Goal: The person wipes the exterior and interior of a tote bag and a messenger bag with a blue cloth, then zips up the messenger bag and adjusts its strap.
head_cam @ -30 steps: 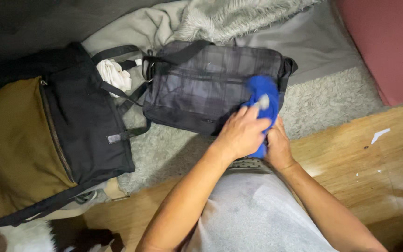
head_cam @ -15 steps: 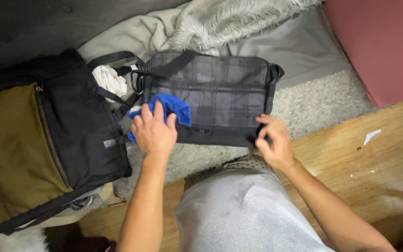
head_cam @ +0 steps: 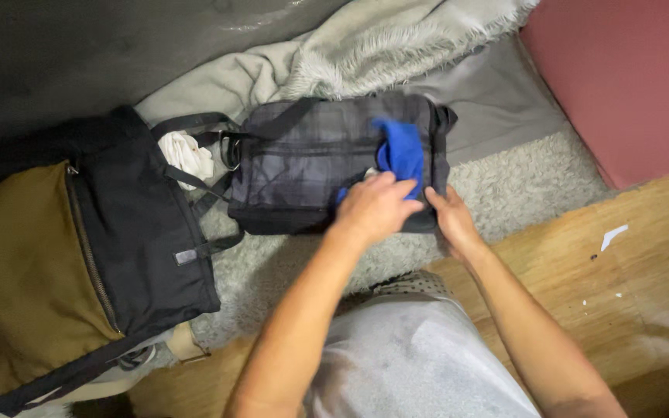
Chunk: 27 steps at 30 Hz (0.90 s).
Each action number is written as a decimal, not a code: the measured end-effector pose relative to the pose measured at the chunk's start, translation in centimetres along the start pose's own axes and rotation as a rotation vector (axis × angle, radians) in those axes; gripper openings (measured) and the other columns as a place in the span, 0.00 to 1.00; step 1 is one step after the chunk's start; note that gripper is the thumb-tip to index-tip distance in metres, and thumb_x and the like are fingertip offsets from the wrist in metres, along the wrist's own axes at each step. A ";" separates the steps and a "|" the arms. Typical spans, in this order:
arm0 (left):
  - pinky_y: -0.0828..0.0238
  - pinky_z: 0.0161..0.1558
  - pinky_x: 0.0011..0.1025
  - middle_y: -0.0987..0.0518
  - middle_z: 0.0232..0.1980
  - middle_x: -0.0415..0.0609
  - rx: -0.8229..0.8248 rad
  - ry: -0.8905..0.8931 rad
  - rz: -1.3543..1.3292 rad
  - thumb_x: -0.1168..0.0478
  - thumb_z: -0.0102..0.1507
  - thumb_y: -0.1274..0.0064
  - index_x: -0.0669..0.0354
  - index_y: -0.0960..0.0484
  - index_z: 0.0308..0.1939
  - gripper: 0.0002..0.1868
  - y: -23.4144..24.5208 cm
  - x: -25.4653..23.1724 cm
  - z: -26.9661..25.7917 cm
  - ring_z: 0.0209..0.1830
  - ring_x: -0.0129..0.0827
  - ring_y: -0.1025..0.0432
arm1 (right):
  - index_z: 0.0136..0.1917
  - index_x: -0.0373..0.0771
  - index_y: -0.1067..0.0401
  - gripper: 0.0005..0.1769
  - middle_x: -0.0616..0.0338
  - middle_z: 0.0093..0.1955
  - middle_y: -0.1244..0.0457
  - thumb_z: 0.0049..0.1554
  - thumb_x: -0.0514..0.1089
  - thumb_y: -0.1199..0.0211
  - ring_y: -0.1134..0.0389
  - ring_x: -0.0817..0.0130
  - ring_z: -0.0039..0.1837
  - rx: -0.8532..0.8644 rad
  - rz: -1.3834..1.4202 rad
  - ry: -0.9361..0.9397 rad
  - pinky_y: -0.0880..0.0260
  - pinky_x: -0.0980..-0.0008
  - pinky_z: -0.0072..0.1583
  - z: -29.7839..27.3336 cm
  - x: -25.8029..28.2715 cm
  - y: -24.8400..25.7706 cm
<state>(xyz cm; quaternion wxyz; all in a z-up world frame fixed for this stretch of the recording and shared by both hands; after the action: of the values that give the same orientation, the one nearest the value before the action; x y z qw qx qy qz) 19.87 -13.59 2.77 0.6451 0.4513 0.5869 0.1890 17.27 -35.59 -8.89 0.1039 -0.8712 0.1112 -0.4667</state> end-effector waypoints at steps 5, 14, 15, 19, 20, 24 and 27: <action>0.21 0.55 0.58 0.14 0.58 0.59 0.036 0.618 0.472 0.53 0.76 0.56 0.50 0.09 0.54 0.18 6.4 13.5 -4.6 0.58 0.58 0.18 | 0.74 0.36 0.29 0.28 0.56 0.68 0.28 0.74 0.59 0.48 0.27 0.72 0.65 -0.061 -0.077 0.068 0.28 0.69 0.68 0.5 -1.7 0.9; 0.21 0.55 0.50 0.11 0.47 0.53 -0.399 0.022 -0.071 0.49 0.67 0.41 0.51 0.09 0.42 0.13 3.2 3.9 -2.5 0.51 0.52 0.18 | 0.64 0.48 0.26 0.27 0.64 0.34 0.34 0.70 0.69 0.48 0.52 0.76 0.18 -0.035 -0.353 -0.211 0.58 0.69 0.20 -1.5 1.5 1.0; 0.23 0.55 0.51 0.12 0.46 0.56 -0.149 -0.003 -0.108 0.51 0.68 0.43 0.52 0.09 0.41 0.12 0.8 1.9 -1.0 0.52 0.54 0.19 | 0.63 0.46 0.26 0.27 0.62 0.33 0.35 0.70 0.68 0.49 0.51 0.74 0.18 -0.072 -0.416 -0.221 0.57 0.68 0.20 -1.7 1.6 1.3; 0.22 0.58 0.53 0.12 0.50 0.57 0.293 0.000 0.060 0.51 0.68 0.45 0.53 0.09 0.44 0.14 -2.3 4.9 0.2 0.55 0.54 0.19 | 0.65 0.44 0.26 0.29 0.63 0.35 0.35 0.71 0.68 0.48 0.49 0.76 0.20 -0.133 -0.425 -0.173 0.55 0.69 0.22 -1.8 -0.2 3.1; 0.24 0.58 0.58 0.14 0.58 0.56 0.286 0.271 0.208 0.55 0.66 0.47 0.47 0.09 0.53 0.16 -0.5 8.6 -1.1 0.60 0.57 0.21 | 0.66 0.44 0.25 0.29 0.66 0.36 0.33 0.71 0.68 0.48 0.49 0.78 0.21 -0.136 -0.371 -0.139 0.55 0.70 0.23 -1.5 -0.9 4.1; 0.20 0.48 0.59 0.16 0.55 0.63 -0.060 0.707 0.487 0.54 0.70 0.49 0.55 0.11 0.52 0.15 8.1 15.5 -5.8 0.55 0.61 0.19 | 0.72 0.35 0.23 0.32 0.57 0.55 0.27 0.76 0.64 0.47 0.31 0.73 0.49 -0.020 -0.457 -0.018 0.32 0.70 0.50 0.3 -3.0 6.0; 0.19 0.47 0.53 0.14 0.47 0.58 -0.200 0.457 0.405 0.54 0.68 0.42 0.56 0.12 0.43 0.11 6.2 10.7 -3.3 0.48 0.55 0.18 | 0.75 0.33 0.22 0.34 0.41 0.53 0.28 0.77 0.62 0.50 0.38 0.51 0.48 -0.066 -0.532 -0.201 0.39 0.52 0.50 0.8 -3.2 6.6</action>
<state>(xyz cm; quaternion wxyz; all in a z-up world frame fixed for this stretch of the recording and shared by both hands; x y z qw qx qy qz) 21.16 -0.89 1.74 0.4872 0.4392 0.5933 0.4667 15.55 -40.89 -13.73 -0.0401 -0.9145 -0.1173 -0.3851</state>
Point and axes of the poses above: each hand's wrist, its own z-axis towards the middle knuckle, its own y-axis out of the back of the hand, x = y × z, the point moved 2 cm from there along z, towards the middle knuckle
